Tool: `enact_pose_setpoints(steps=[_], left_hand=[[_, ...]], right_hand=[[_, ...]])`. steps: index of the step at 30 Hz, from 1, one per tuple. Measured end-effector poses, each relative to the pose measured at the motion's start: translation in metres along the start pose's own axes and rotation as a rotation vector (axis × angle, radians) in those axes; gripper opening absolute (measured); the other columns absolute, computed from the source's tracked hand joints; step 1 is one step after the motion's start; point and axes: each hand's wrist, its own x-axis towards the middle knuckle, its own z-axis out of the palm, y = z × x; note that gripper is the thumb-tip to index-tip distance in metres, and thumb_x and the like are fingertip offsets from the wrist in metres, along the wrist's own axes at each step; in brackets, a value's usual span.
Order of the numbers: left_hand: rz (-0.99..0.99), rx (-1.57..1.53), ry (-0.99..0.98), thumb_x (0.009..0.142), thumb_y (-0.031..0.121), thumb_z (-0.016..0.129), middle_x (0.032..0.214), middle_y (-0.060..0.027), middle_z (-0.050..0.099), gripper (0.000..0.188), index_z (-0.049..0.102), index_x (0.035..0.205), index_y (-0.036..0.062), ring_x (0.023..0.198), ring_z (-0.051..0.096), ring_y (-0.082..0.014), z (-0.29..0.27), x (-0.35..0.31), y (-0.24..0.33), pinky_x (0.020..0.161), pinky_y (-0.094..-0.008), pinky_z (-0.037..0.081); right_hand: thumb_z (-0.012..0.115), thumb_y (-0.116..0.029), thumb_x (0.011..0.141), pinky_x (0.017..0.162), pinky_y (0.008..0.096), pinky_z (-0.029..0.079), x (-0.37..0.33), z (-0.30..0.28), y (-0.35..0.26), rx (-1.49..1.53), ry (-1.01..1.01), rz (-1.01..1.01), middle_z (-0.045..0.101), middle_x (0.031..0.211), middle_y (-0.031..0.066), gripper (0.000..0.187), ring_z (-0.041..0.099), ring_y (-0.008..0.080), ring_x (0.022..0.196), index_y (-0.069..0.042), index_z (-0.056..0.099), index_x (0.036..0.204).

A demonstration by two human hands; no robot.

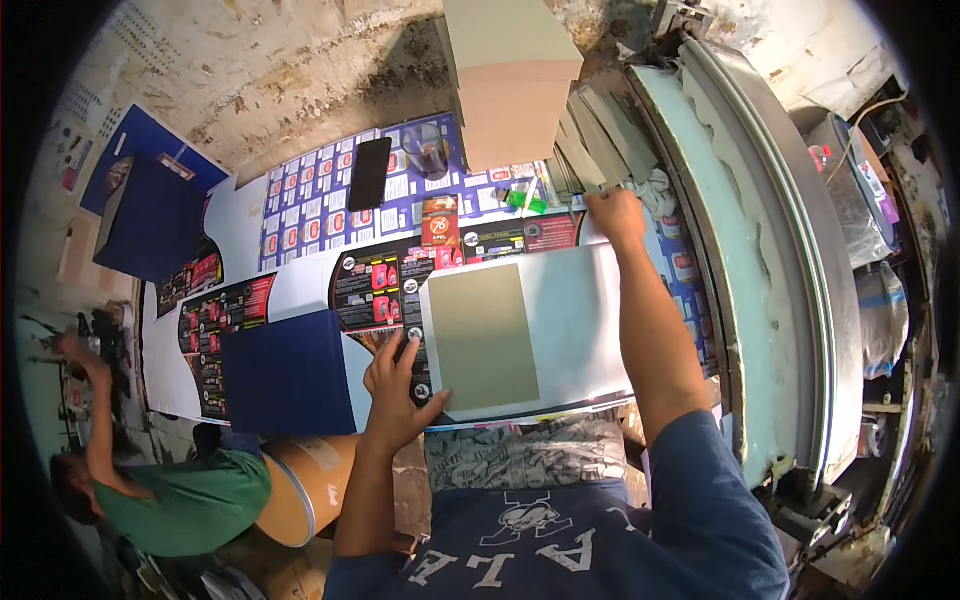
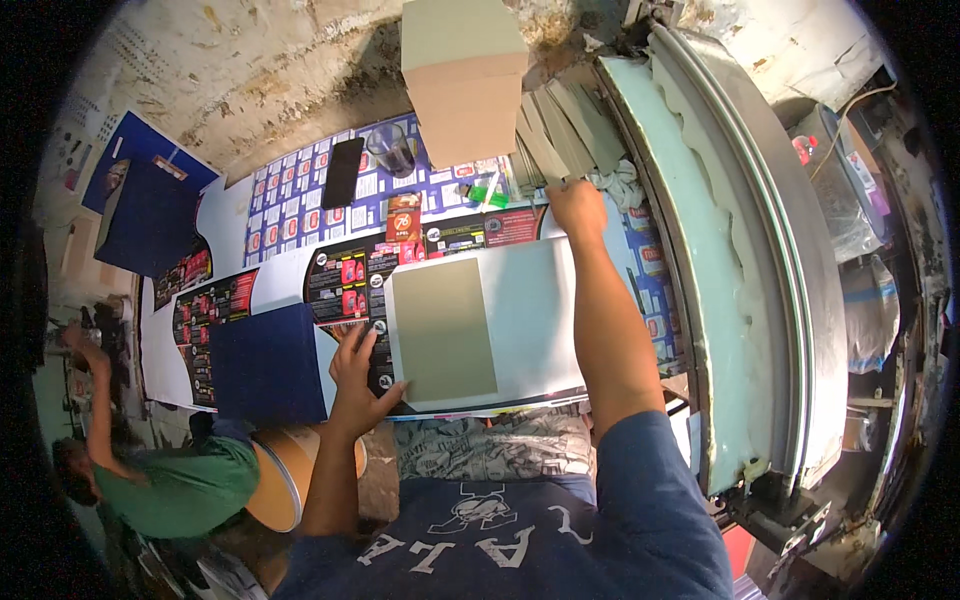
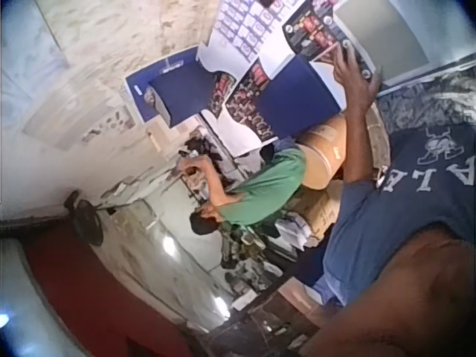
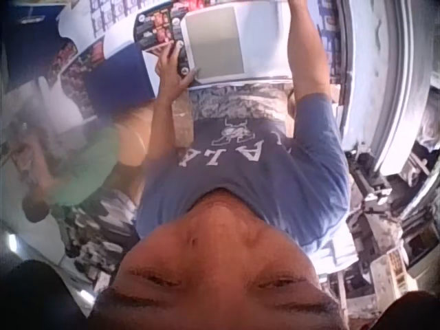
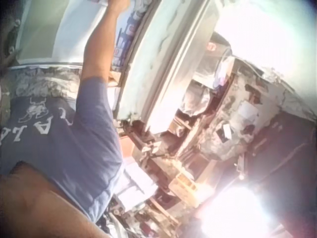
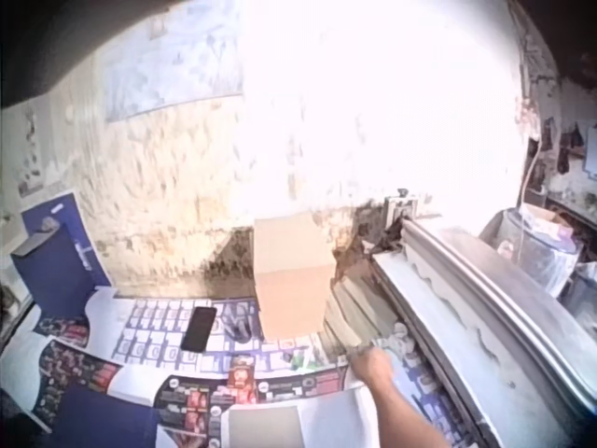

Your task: The person positions cardboard panels onto a printed sheet, folds the sheet margins over the cardboard by hand, and presses the edges flat. They then walk through the workshop and relocate cardboard boxes.

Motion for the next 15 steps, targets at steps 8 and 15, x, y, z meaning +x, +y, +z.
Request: enact_pose_setpoints(steps=[8, 15], left_hand=[[0.041, -0.076, 0.028, 0.086, 0.031, 0.075, 0.151, -0.0194, 0.041, 0.071, 0.048, 0.148, 0.0082, 0.140, 0.036, -0.0367, 0.006, 0.022, 0.027, 0.114, -0.0513, 0.020], [0.072, -0.243, 0.141, 0.087, 0.027, 0.073, 0.135, -0.0145, 0.059, 0.055, 0.060, 0.135, 0.0060, 0.130, 0.051, -0.0323, 0.012, 0.043, 0.045, 0.113, -0.0483, 0.027]], right_hand=[[0.067, -0.041, 0.082, 0.084, 0.0474, 0.055, -0.006, 0.002, -0.003, 0.017, 0.071, 0.018, 0.075, 0.102, 0.0187, 0.040, 0.071, 0.0387, 0.097, -0.009, 0.074, 0.106], [0.071, -0.041, 0.081, 0.083, 0.0496, 0.055, -0.030, -0.012, -0.012, 0.043, 0.089, -0.013, 0.074, 0.107, 0.0189, 0.044, 0.071, 0.0396, 0.095, -0.007, 0.070, 0.110]])
